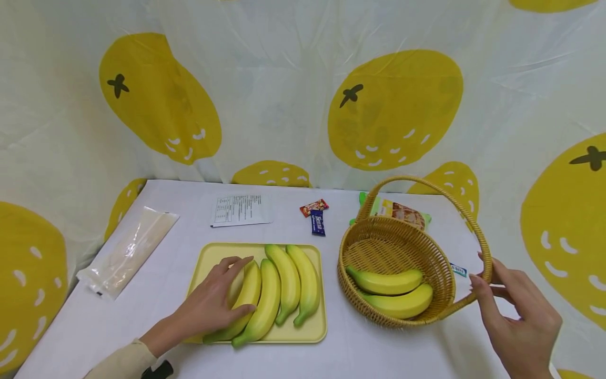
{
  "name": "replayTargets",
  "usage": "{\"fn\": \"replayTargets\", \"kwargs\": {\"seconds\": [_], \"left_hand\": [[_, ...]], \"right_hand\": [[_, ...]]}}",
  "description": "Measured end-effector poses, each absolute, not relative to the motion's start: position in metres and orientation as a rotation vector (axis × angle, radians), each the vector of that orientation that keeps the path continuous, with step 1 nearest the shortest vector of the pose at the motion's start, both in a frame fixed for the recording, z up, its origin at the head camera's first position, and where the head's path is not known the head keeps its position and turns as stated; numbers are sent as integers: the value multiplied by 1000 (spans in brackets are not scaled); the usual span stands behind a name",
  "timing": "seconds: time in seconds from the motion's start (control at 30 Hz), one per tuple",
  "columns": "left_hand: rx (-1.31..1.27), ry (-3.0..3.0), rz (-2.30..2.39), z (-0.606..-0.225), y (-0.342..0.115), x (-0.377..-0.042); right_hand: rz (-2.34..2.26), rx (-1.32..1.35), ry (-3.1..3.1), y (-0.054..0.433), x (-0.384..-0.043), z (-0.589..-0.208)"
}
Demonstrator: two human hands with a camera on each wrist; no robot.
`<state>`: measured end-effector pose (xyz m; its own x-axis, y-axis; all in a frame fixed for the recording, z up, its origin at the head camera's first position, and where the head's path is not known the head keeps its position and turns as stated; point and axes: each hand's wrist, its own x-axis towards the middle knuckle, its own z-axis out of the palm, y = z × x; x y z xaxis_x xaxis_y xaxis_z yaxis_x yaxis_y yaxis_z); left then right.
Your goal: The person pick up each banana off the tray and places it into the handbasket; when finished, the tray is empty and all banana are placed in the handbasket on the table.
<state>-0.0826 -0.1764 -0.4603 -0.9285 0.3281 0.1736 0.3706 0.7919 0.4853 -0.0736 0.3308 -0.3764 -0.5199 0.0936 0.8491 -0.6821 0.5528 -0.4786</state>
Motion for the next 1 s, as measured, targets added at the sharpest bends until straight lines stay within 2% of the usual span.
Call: {"fn": "replayTargets", "kwargs": {"seconds": [0.33,1.0], "left_hand": [[-529,-2917,-782,-466,-176,-73],[-396,-2976,-742,-462,-169,-76]], "right_hand": [[1053,464,-1882,331,-73,-378],[1082,472,-1867,328,-72,-375]]}}
